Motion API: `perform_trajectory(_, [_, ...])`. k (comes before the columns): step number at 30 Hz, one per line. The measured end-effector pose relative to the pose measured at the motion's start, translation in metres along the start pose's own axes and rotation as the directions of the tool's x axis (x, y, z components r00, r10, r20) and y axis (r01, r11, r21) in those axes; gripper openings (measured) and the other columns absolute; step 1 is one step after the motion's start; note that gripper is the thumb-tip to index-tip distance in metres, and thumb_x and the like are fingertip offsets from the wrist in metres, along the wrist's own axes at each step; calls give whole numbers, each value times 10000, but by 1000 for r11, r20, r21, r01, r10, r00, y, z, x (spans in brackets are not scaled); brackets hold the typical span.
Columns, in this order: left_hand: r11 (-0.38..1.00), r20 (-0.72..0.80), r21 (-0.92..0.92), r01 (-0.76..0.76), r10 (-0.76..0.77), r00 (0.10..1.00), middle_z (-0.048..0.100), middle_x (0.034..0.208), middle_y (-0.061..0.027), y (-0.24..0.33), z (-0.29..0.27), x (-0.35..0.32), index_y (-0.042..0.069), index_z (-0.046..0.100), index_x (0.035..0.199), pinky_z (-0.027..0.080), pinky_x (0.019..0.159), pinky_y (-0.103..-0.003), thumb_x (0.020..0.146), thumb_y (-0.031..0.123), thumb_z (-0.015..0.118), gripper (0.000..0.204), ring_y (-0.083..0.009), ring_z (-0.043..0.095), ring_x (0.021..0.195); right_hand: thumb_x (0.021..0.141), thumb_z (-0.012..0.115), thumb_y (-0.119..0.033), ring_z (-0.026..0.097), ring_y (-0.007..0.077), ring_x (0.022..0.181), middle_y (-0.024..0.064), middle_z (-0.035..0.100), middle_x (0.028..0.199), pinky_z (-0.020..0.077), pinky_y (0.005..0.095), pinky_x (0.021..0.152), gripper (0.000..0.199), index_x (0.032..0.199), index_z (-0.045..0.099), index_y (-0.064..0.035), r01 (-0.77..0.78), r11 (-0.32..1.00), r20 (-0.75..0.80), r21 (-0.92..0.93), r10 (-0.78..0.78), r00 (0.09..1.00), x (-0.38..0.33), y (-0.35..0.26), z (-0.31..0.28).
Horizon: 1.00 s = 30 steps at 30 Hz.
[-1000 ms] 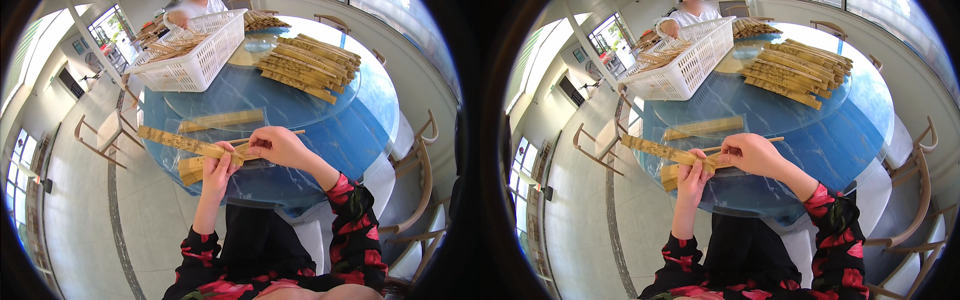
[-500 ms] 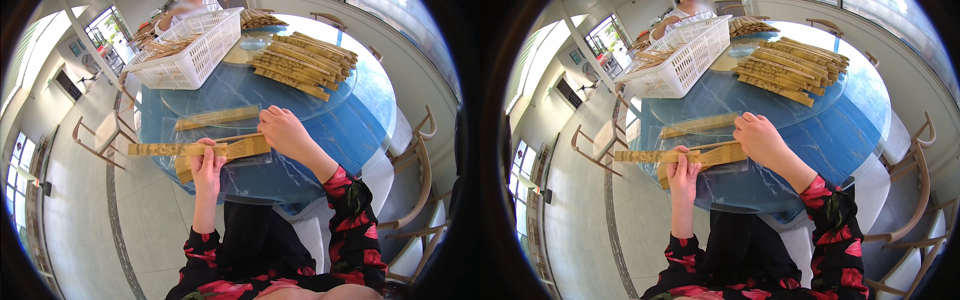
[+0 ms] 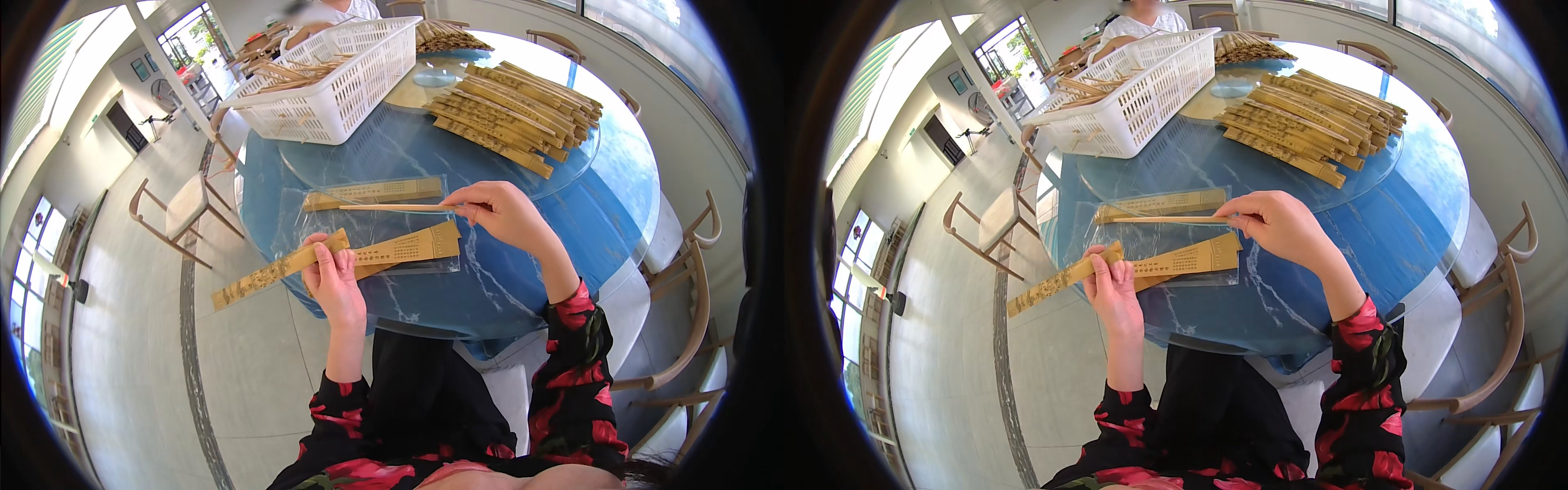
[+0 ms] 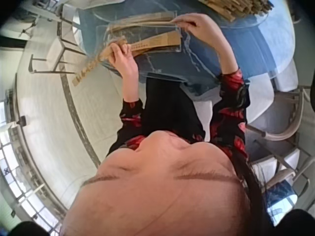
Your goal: The person inserts thin wooden sticks into slots on flat bamboo strips at a round table, then places the assembled pieces into a white basket. The person repeats this process for multiple bamboo strips.
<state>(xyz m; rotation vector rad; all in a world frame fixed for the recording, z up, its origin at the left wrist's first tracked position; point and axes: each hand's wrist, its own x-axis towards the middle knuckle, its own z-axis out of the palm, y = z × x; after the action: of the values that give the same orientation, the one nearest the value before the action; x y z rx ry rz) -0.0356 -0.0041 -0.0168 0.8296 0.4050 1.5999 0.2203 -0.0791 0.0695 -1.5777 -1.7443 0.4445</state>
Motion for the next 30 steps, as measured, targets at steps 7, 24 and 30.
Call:
perform_trajectory(7, [999, -18, -37, -19, 19, 1000, 392, 745, 38, -1, 2, 0, 58, 521, 1146, 361, 663, -257, 1069, 225, 514, 184, -69, 365, 664, 883, 649, -69, 616, 241, 685, 117, 720, 857, 478, 333, 640, 200, 1044, 767, -85, 96, 987, 97, 128, -108, 989, -1, 9, 9])
perform_trajectory(24, [999, 100, 21, 39, -41, 994, 357, 708, 45, 0, 4, 1, 61, 517, 1134, 318, 627, -248, 1082, 223, 474, 175, -64, 322, 634, 908, 614, -80, 619, 190, 665, 116, 699, 813, 493, 327, 645, 227, 1090, 737, -25, 58, 978, 226, 201, -104, 968, -1, 11, 12])
perform_trajectory(30, [987, 226, 82, 138, -153, 962, 338, 698, 51, 4, 5, 1, 68, 507, 1147, 319, 629, -250, 1087, 246, 459, 194, -63, 318, 634, 937, 579, -91, 608, 169, 645, 107, 657, 749, 486, 318, 633, 247, 1127, 720, -21, -10, 985, 329, 170, -48, 943, -2, 8, 3])
